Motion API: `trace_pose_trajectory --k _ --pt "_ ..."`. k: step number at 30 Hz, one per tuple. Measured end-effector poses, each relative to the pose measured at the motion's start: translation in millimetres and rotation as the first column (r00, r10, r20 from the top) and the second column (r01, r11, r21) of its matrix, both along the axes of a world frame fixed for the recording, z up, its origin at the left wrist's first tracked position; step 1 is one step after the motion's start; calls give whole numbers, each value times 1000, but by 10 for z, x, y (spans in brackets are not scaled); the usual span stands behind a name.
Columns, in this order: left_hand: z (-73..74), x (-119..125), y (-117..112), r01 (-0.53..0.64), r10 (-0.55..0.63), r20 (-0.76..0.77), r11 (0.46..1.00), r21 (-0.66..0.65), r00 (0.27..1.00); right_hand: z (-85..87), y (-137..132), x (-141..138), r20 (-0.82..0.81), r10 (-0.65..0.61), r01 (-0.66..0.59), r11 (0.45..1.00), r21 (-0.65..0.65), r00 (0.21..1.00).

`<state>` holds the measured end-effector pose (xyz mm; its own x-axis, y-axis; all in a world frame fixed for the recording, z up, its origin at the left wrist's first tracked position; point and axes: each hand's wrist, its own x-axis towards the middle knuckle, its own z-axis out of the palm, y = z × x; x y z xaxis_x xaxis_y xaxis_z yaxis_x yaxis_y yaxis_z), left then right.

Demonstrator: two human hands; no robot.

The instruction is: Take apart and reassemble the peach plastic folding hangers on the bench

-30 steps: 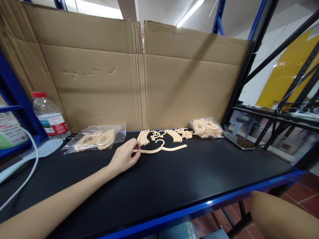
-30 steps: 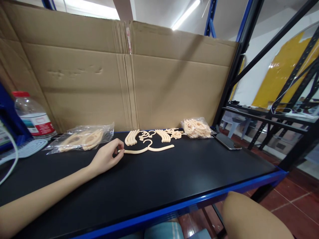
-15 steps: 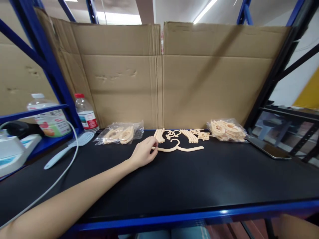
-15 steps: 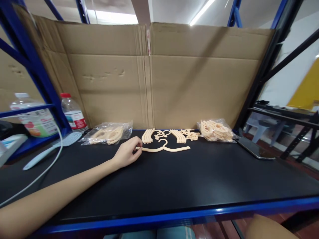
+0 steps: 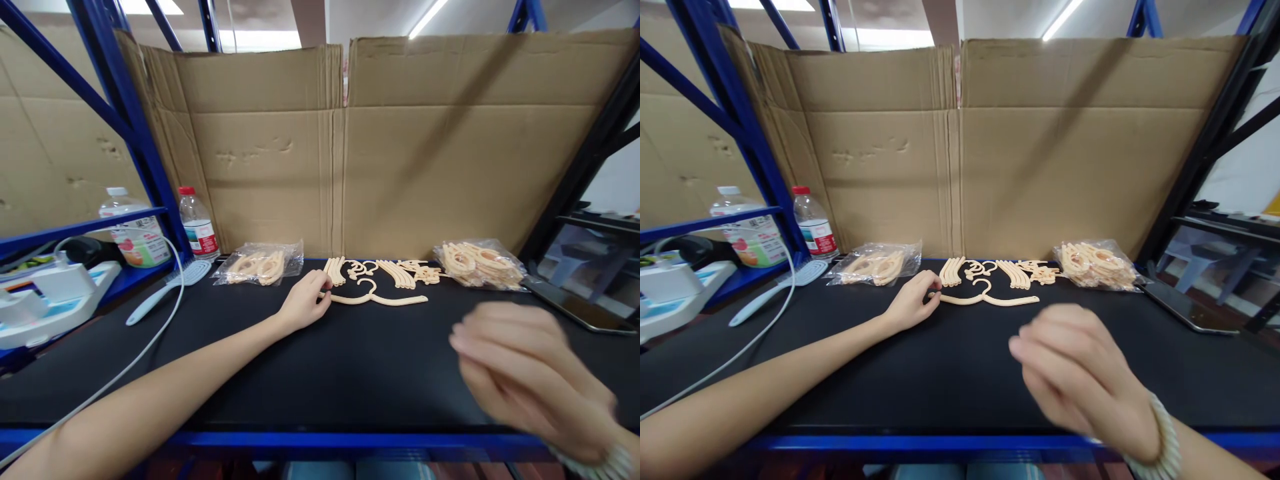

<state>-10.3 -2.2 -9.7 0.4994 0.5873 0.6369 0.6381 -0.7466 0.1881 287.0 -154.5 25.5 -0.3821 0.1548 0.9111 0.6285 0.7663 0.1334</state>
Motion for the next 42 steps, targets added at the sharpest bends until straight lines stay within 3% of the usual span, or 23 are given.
trace_pose_trajectory --k 3,7,13,16,22,28,33,38,42 --pt "-10 -9 29 -12 12 25 1000 -21 1000 135 472 -236 -31 42 -42 999 -3 999" --pt "-18 -16 71 -32 35 75 998 -45 997 43 979 -214 -9 -6 4 978 -209 1000" --pt "-36 -59 220 -67 79 117 992 -105 990 -84 1581 -144 113 -145 183 838 -514 983" --pt "-2 -98 338 -64 74 68 988 -141 995 -91 1839 -215 240 -168 279 772 -572 956" --pt "155 -122 602 18 -43 -126 980 -198 991 -150 2236 -325 362 -141 346 721 -600 922" --pt "249 -126 775 102 -172 -287 964 -244 942 -259 2466 -325 398 -74 333 698 -634 914" --pt "314 -145 773 142 -223 -359 960 -240 906 -268 2446 -280 322 -29 242 725 -645 946" --pt "305 -125 732 182 -263 -397 956 -230 879 -201 2324 -212 70 -90 114 759 -640 993" --pt "278 -118 699 169 -233 -392 967 -192 890 -149 2274 -149 -222 -208 21 772 -635 953"
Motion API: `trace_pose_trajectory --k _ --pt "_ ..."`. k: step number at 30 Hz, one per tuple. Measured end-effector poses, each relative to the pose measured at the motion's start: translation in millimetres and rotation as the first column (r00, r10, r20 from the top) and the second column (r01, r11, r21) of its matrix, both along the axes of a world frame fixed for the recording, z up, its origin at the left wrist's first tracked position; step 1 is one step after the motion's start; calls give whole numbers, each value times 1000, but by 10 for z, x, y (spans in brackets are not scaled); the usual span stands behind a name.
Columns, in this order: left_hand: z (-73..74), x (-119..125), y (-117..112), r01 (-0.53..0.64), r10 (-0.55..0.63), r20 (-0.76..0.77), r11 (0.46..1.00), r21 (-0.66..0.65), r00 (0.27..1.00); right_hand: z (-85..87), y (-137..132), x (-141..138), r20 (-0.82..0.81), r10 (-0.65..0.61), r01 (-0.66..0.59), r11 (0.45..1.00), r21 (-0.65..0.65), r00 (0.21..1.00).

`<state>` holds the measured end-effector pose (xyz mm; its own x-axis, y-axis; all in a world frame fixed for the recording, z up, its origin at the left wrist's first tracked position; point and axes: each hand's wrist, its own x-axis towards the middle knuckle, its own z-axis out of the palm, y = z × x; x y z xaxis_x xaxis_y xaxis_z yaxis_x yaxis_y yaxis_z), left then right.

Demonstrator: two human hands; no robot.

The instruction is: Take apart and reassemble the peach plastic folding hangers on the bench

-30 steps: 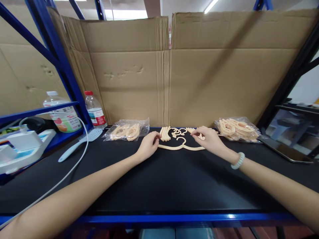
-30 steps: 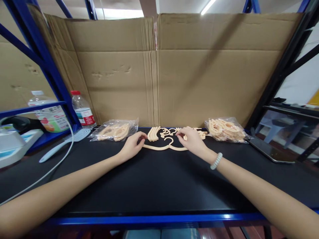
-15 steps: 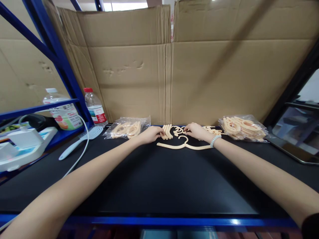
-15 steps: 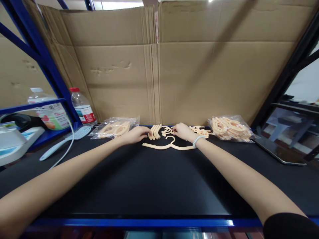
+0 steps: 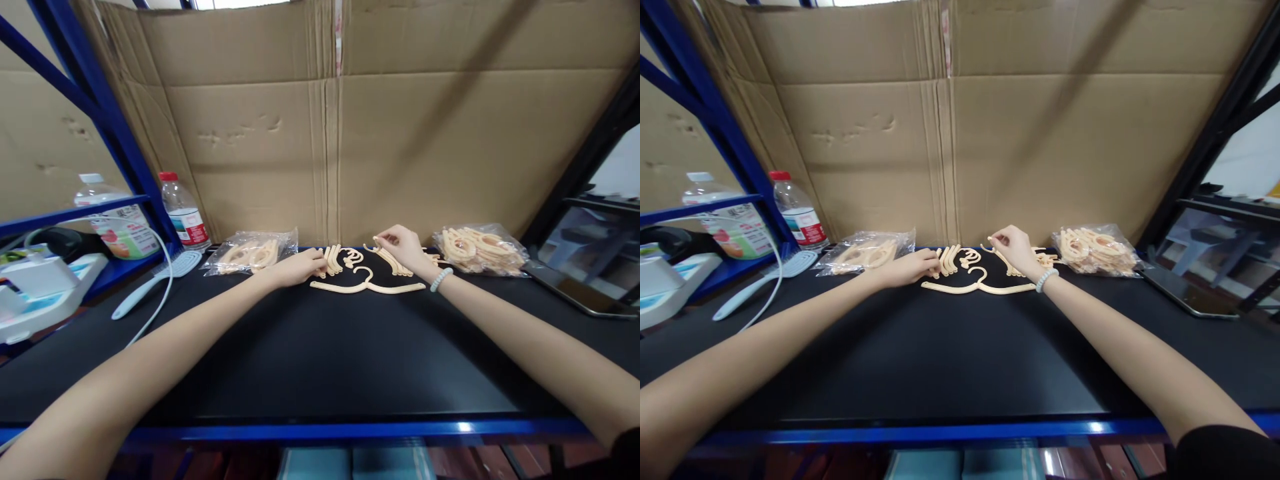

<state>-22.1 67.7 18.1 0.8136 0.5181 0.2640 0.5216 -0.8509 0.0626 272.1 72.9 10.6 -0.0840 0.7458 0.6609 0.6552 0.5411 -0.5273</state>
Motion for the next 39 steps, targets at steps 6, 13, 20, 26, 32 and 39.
trace_pose_trajectory --k 6,13,20,26,32,39 --pt "71 12 -186 -82 71 189 995 51 979 119 -211 100 -330 -25 -9 995 -102 944" --pt "17 299 -666 -29 36 430 999 -22 902 167 -756 28 -638 49 -268 930 -252 769" --pt "-76 507 -1009 162 33 592 949 -272 805 -9 -983 -89 -747 60 -407 866 -291 662" --pt "-145 547 -1008 79 290 682 887 -455 671 -100 -1029 -134 -771 62 -456 835 -308 634" --pt "-164 584 -1025 252 480 783 763 -595 394 -143 -1097 -178 -782 51 -502 792 -347 621" --pt "-201 604 -1082 316 581 692 621 -717 428 -173 -1132 -201 -786 122 -609 707 -359 606"
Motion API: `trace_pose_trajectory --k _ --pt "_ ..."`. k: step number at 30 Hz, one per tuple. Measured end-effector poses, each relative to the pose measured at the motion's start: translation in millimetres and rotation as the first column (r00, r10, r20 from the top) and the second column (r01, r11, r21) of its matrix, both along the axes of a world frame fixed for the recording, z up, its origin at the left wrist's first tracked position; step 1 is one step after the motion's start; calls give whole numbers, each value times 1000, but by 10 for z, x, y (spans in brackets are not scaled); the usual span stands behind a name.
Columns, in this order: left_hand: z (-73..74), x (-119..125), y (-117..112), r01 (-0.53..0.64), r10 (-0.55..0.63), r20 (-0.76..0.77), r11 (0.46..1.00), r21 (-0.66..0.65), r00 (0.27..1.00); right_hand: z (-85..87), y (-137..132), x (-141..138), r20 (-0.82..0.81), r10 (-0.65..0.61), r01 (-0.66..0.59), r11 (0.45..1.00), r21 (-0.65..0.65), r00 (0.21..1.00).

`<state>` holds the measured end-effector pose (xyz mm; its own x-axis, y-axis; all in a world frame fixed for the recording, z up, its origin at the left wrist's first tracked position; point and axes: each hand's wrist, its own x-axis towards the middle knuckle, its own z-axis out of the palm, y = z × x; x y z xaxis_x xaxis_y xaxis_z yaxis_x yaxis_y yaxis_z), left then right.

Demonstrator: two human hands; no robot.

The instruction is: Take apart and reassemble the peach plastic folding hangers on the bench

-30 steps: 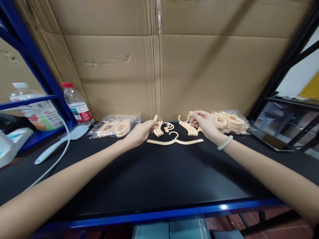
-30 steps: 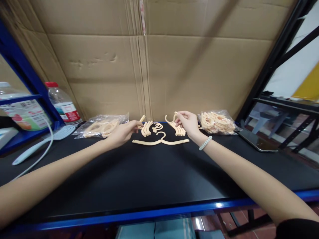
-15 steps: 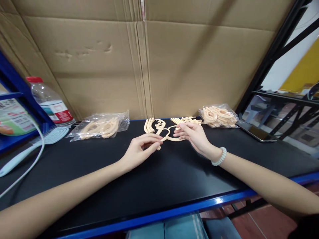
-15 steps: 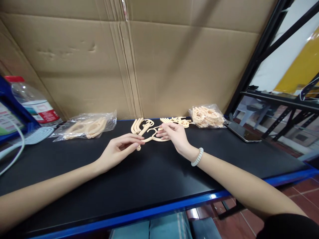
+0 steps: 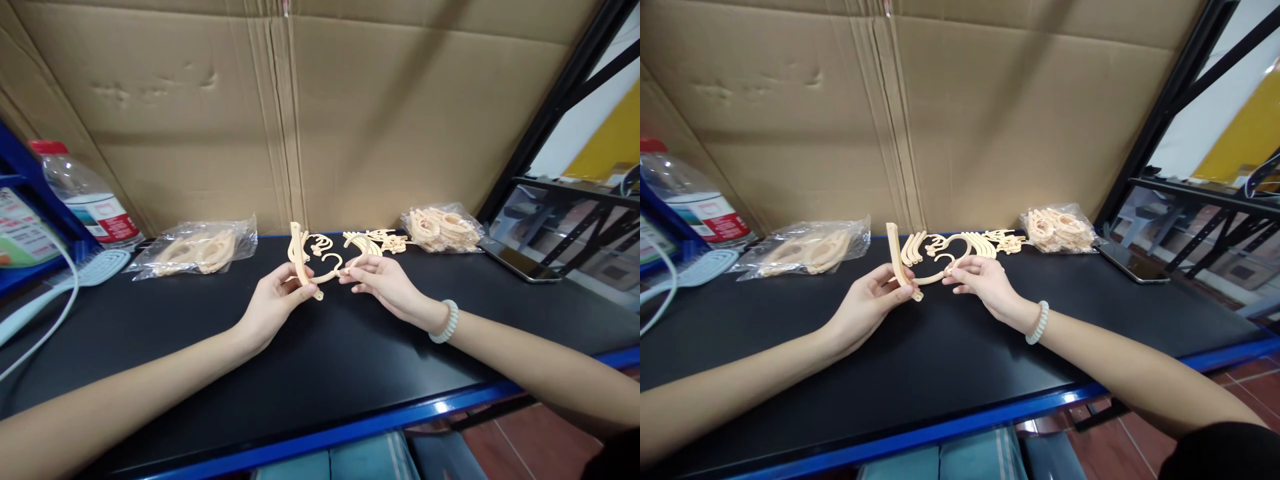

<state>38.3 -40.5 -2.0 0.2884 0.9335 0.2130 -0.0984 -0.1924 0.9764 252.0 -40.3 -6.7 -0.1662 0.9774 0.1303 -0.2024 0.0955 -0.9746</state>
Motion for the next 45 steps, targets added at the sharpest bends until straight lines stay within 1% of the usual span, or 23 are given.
trace_pose_trajectory --k 5,9,12,17,20,24,29,33,39,42,45 --pt "2 18 -52 51 -44 -93 996 78 995 1 -49 -40 22 161 -162 986 31 987" --pt "7 30 -89 47 -37 -111 995 92 993 32 -115 -75 33 281 -281 960 -24 959" --pt "7 34 -97 45 -33 -115 994 98 993 45 -138 -85 9 328 -327 944 -49 945" --pt "3 37 -101 72 -57 -134 992 107 989 49 -138 -74 17 363 -361 930 -65 932" --pt "-6 38 -111 79 -61 -141 989 125 988 53 -145 -65 7 373 -371 926 -68 928" --pt "-16 40 -122 60 -34 -150 983 171 988 57 -160 -61 0 379 -379 923 -67 925" --pt "-12 50 -120 64 -28 -159 972 225 987 56 -163 -83 -3 365 -364 929 -70 931" --pt "-1 53 -136 54 -19 -159 974 219 987 47 -165 -111 3 322 -321 946 -42 947" --pt "5 61 -180 28 12 -198 980 199 980 25 -184 -151 88 253 -258 965 48 963" --pt "6 87 -198 1 30 -176 985 173 984 11 -193 -181 82 223 -230 970 79 971" --pt "6 121 -213 -34 52 -142 991 127 988 12 -204 -214 56 166 -171 980 103 984"
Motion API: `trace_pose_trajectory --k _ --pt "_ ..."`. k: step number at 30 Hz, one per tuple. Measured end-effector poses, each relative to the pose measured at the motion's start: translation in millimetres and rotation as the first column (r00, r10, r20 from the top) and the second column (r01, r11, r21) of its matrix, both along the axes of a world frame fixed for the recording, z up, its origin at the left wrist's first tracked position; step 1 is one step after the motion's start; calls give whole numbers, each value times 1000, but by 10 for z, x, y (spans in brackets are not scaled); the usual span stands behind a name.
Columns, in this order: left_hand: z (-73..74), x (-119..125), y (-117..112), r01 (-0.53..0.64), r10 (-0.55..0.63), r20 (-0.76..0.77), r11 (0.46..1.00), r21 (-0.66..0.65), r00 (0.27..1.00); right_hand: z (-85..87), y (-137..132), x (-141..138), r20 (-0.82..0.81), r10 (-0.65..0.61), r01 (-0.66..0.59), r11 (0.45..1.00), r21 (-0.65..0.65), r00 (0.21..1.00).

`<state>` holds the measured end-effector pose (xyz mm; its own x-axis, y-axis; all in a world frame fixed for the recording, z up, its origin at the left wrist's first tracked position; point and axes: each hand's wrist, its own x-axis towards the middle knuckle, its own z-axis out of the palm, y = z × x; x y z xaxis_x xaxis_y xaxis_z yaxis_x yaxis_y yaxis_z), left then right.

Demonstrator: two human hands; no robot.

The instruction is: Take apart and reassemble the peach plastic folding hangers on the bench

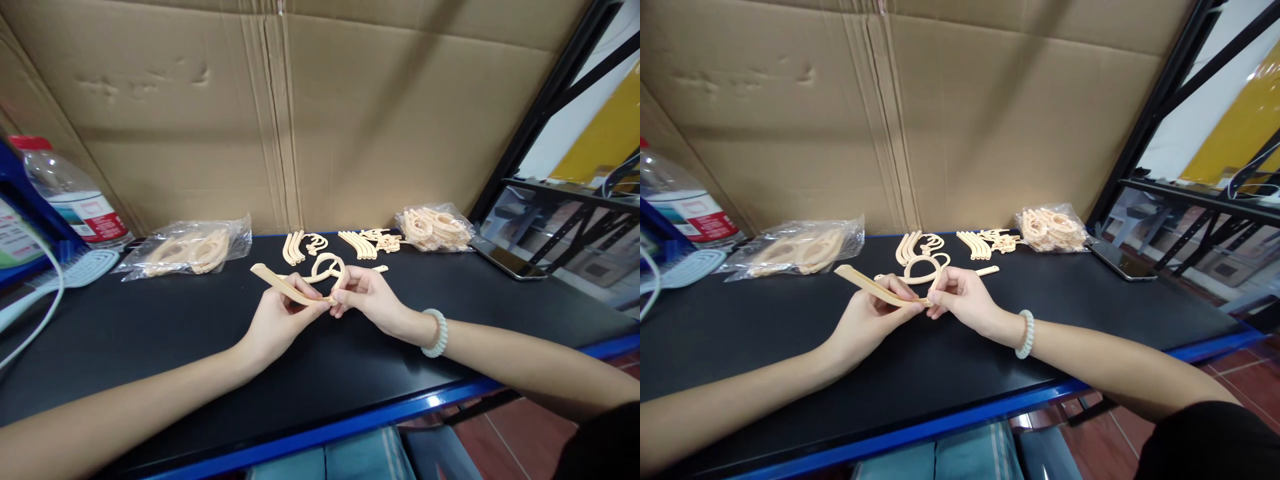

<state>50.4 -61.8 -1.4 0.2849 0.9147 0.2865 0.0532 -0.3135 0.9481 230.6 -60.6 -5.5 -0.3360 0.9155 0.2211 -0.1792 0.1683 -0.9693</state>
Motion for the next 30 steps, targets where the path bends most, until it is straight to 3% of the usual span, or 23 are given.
trace_pose_trajectory --k 5,9,15,18,20,21,24,27,30 --pt "-10 25 6 -19 26 66 995 -102 997 26 7 -25 19 -37 36 999 34 999" --pt "-9 20 30 35 -10 130 981 -193 991 11 38 -16 47 -6 7 1000 -20 999" --pt "-10 6 62 76 -53 110 973 -216 993 33 69 27 87 -32 35 999 -35 996" --pt "-6 6 59 75 -41 144 968 -238 989 92 199 158 185 -138 121 988 99 973" --pt "1 10 53 62 -25 150 968 -244 988 133 356 314 339 -285 161 923 350 897" --pt "5 13 50 57 -20 152 968 -246 988 147 448 405 415 -384 148 855 497 825" --pt "15 19 43 76 -32 165 960 -270 986 144 721 675 553 -582 -39 667 744 596" --pt "21 21 38 100 -51 168 949 -299 984 73 917 843 636 -596 -206 629 749 491" --pt "21 19 39 107 -56 172 946 -306 984 3 999 879 659 -568 -232 644 729 492"
